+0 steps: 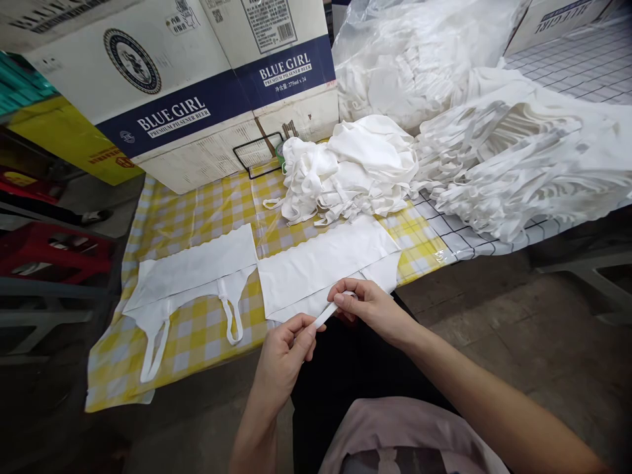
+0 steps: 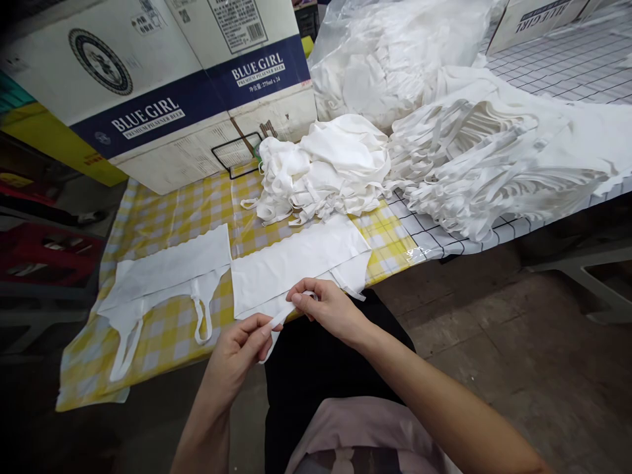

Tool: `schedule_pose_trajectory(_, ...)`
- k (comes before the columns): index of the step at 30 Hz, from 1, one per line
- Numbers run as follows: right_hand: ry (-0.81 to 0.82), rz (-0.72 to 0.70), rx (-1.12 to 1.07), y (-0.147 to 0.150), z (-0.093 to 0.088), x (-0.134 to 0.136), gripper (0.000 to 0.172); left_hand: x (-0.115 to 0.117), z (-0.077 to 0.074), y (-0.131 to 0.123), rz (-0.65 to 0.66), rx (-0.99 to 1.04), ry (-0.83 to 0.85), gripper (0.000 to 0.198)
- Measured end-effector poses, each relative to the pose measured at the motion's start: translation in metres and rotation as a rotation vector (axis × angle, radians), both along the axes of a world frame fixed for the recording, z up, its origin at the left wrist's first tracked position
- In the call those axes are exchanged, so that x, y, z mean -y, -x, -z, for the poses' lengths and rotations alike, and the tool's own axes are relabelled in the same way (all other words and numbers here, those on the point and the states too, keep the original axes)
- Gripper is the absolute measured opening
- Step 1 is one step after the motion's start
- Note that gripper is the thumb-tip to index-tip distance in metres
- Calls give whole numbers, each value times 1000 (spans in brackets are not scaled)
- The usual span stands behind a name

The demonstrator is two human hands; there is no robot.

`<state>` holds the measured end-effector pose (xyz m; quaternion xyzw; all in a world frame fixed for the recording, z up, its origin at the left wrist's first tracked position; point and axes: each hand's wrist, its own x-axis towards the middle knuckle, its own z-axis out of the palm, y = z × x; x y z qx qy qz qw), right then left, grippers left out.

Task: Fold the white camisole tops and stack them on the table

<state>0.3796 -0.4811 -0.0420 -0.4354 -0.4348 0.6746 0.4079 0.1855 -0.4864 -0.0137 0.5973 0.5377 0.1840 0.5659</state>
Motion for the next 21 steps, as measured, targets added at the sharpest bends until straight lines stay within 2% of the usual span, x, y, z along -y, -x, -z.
schedule_pose_trajectory(6, -1, -15, 47, -1, -2, 1, 30, 2, 1, 2, 3, -24, -17, 30)
schedule_pose_trajectory(13, -1, -15, 35, -2, -4, 2, 27, 3, 1, 3, 2, -20, -3, 31)
schedule_pose_trajectory(21, -11, -42, 50, 1, 2, 3, 25, 4, 1, 2, -33, 16, 49, 29)
